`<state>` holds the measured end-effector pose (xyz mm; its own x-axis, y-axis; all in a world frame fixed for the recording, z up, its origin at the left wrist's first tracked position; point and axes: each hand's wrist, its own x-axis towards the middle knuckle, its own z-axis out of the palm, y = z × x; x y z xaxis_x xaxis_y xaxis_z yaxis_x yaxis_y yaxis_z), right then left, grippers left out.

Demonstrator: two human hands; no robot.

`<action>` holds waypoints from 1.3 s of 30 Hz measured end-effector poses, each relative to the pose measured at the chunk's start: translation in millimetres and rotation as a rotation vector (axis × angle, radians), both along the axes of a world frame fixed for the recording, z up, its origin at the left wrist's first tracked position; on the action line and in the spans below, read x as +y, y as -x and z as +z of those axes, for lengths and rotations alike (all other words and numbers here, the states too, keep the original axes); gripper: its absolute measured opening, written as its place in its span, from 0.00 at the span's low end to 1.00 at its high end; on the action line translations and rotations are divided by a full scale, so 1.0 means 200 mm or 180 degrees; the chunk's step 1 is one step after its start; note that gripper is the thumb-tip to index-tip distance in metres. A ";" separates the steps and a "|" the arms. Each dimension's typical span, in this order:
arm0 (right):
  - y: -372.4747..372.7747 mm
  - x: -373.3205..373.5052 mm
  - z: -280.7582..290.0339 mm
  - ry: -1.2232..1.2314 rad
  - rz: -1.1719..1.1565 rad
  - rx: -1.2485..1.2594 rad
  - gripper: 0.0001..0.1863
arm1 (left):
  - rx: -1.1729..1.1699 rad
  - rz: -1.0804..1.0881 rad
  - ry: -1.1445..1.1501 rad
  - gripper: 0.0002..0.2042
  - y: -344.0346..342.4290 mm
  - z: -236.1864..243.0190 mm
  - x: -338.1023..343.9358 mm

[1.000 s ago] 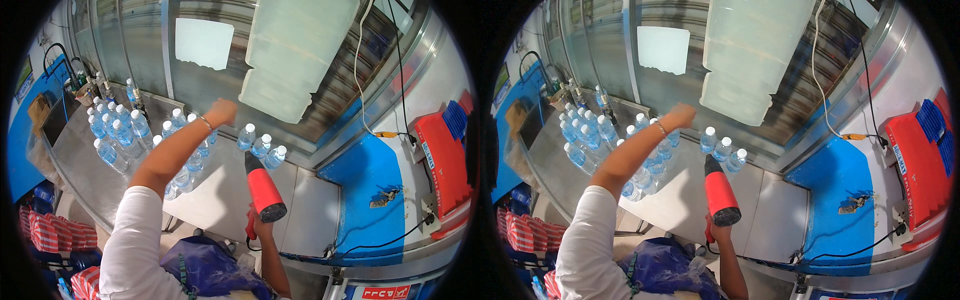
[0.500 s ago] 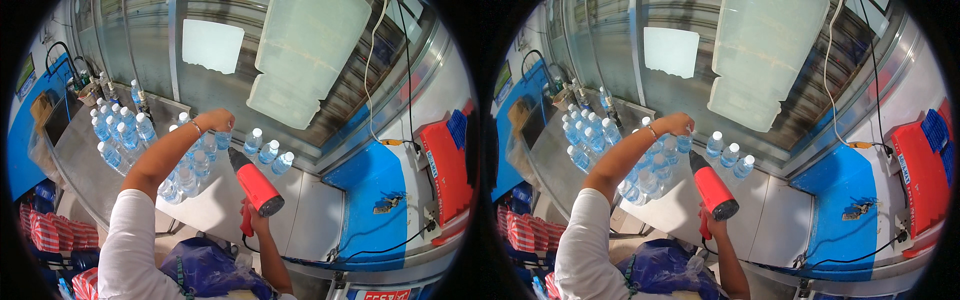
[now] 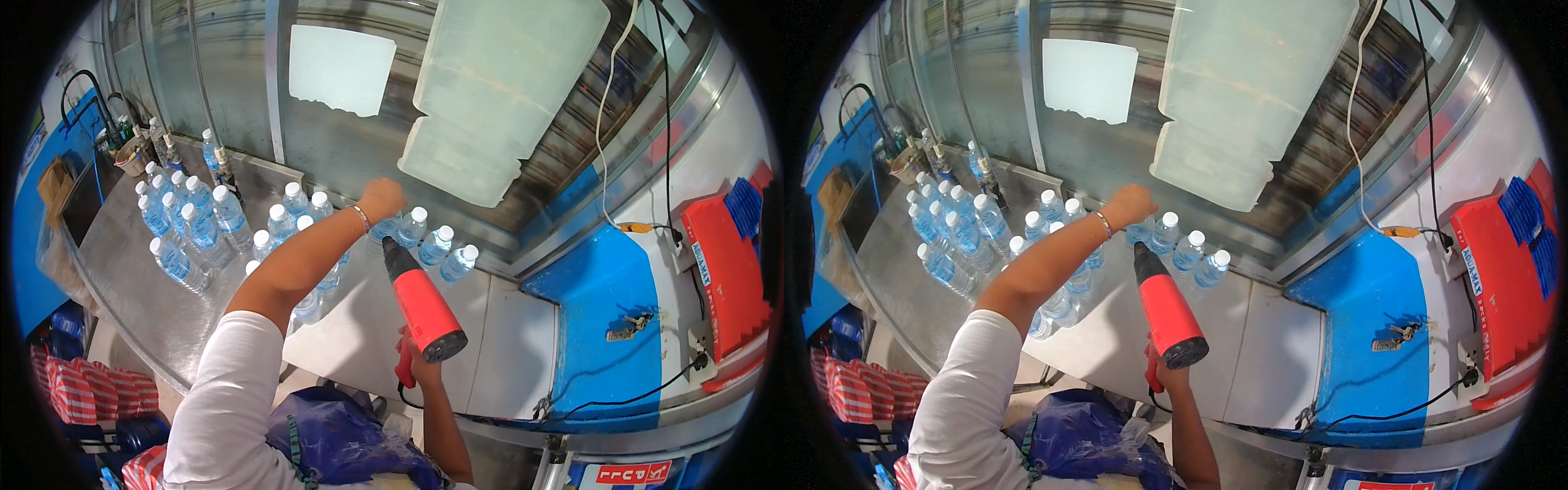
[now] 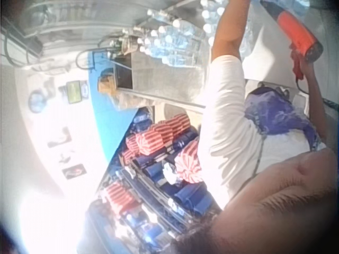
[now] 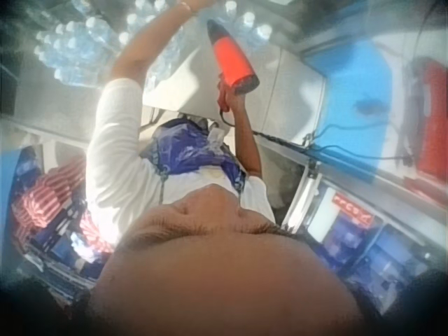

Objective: The person uses a red heat gun to dry water bottles on a stainless steel table. They then place the bottles into a red and white striped plastic bag, tie the bag, and move it to the floor. Finally, they pick up a large blue water jug and rinse it in a sink.

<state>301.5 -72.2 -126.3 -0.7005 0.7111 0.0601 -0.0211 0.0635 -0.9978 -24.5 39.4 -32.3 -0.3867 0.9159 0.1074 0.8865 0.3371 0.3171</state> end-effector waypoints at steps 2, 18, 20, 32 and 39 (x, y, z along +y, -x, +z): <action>-0.01 0.00 -0.05 -0.0292 0.0034 -0.0264 0.14 | -0.0063 0.0049 0.0038 0.23 -0.02 0.04 -0.03; -0.12 -0.05 0.04 0.0986 0.0426 0.0572 0.31 | 0.0016 -0.1705 0.0721 0.15 0.14 0.16 -0.52; -0.14 -0.07 0.03 0.0895 0.0177 0.0518 0.33 | -0.0092 -0.1703 0.0638 0.15 0.10 0.17 -0.47; -0.60 -0.09 -0.01 0.0788 -0.0780 0.0562 0.33 | -0.0221 -0.0872 0.0623 0.21 -0.49 0.11 -0.05; -0.74 -0.15 0.00 0.0754 -0.0774 0.0660 0.33 | -0.0679 -0.0694 0.0478 0.23 -0.72 0.13 0.00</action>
